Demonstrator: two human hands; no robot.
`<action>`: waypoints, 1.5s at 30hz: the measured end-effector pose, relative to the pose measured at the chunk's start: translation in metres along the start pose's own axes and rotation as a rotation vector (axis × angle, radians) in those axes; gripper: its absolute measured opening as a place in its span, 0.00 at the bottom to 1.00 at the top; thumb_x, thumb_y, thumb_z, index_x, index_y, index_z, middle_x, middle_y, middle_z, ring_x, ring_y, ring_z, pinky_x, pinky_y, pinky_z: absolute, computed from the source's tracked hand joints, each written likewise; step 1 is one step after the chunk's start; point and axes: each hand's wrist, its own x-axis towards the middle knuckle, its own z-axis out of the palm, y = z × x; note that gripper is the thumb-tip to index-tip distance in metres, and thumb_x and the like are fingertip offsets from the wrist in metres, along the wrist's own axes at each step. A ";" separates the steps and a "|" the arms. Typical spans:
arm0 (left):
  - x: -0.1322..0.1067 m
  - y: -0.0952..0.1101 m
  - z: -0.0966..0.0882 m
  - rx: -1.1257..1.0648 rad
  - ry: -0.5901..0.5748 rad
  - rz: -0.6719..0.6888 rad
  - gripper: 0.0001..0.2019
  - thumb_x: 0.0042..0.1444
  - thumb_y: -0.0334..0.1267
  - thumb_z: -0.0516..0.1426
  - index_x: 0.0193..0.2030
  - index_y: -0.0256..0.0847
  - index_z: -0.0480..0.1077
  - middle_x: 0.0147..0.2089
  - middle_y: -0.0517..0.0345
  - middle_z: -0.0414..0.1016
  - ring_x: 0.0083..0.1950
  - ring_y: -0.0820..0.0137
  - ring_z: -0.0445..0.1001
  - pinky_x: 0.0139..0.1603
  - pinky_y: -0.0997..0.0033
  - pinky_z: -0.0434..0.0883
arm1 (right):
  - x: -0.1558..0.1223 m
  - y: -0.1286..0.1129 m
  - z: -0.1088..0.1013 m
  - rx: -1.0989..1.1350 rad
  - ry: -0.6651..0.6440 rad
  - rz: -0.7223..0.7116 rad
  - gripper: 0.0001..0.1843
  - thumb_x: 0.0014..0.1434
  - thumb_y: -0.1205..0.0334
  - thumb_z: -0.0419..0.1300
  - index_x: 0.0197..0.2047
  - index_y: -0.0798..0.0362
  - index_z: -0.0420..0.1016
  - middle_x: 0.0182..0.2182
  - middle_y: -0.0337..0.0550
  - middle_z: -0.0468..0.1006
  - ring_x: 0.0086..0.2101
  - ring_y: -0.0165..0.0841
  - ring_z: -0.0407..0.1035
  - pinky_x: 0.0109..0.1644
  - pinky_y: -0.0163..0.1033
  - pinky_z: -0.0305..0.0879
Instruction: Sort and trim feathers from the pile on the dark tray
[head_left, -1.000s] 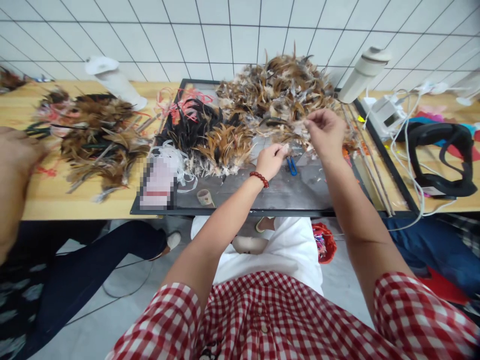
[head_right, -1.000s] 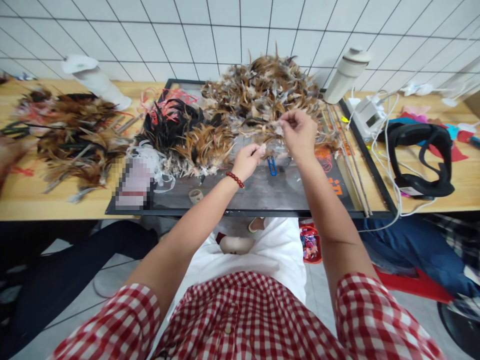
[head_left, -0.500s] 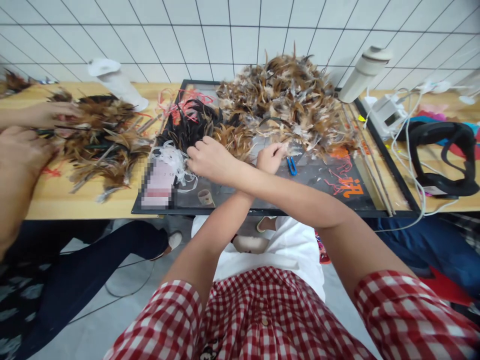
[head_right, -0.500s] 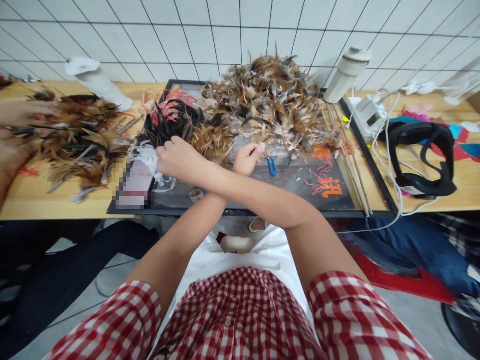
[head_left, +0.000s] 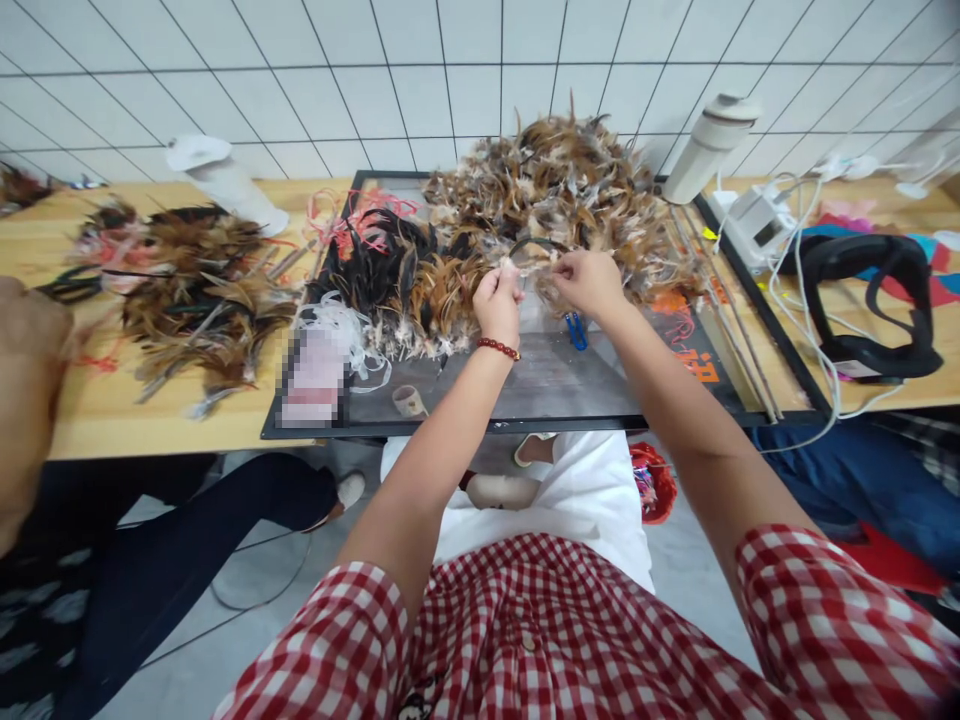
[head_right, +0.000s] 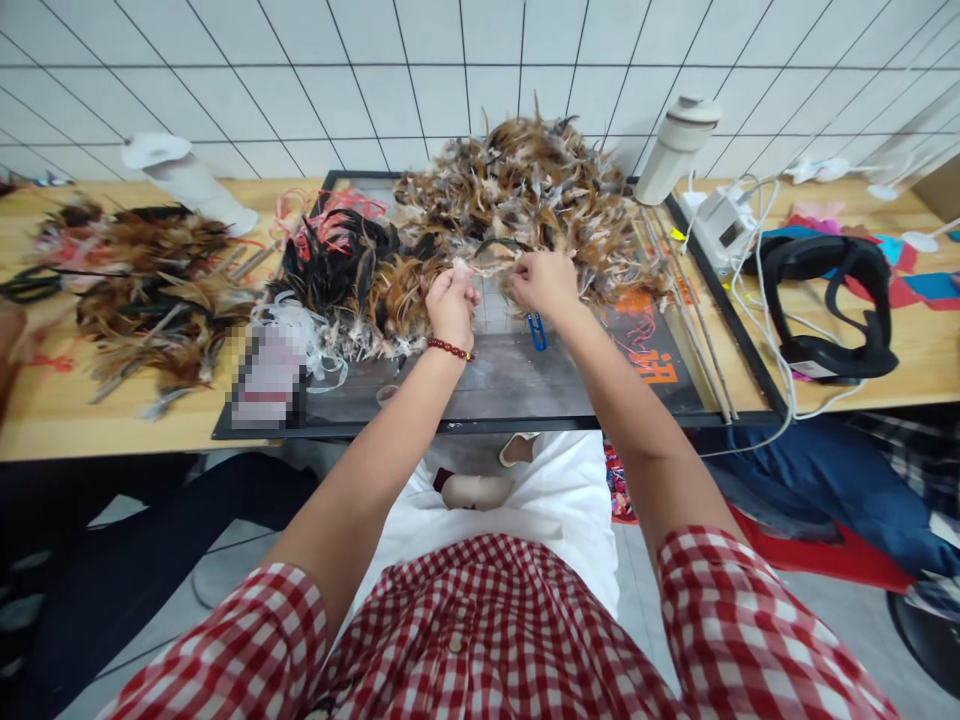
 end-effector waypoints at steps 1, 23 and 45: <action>0.000 -0.001 0.000 0.007 -0.011 0.016 0.14 0.68 0.46 0.60 0.32 0.42 0.73 0.22 0.67 0.63 0.25 0.78 0.65 0.33 0.76 0.66 | 0.001 -0.008 0.005 -0.019 -0.017 0.004 0.16 0.61 0.59 0.61 0.47 0.52 0.87 0.43 0.54 0.87 0.48 0.52 0.78 0.53 0.52 0.70; -0.007 0.000 -0.003 0.008 -0.132 -0.003 0.10 0.63 0.35 0.64 0.30 0.39 0.75 0.27 0.64 0.71 0.34 0.76 0.71 0.41 0.77 0.70 | -0.035 -0.037 0.009 1.130 -0.068 0.147 0.26 0.42 0.36 0.73 0.26 0.50 0.74 0.19 0.33 0.67 0.24 0.27 0.55 0.30 0.36 0.51; -0.008 0.003 0.000 -0.104 -0.201 -0.136 0.12 0.65 0.30 0.61 0.29 0.38 0.74 0.27 0.63 0.75 0.31 0.78 0.73 0.42 0.75 0.72 | -0.031 -0.023 0.010 1.056 -0.007 0.140 0.26 0.45 0.38 0.77 0.29 0.51 0.76 0.23 0.37 0.74 0.25 0.27 0.65 0.31 0.36 0.62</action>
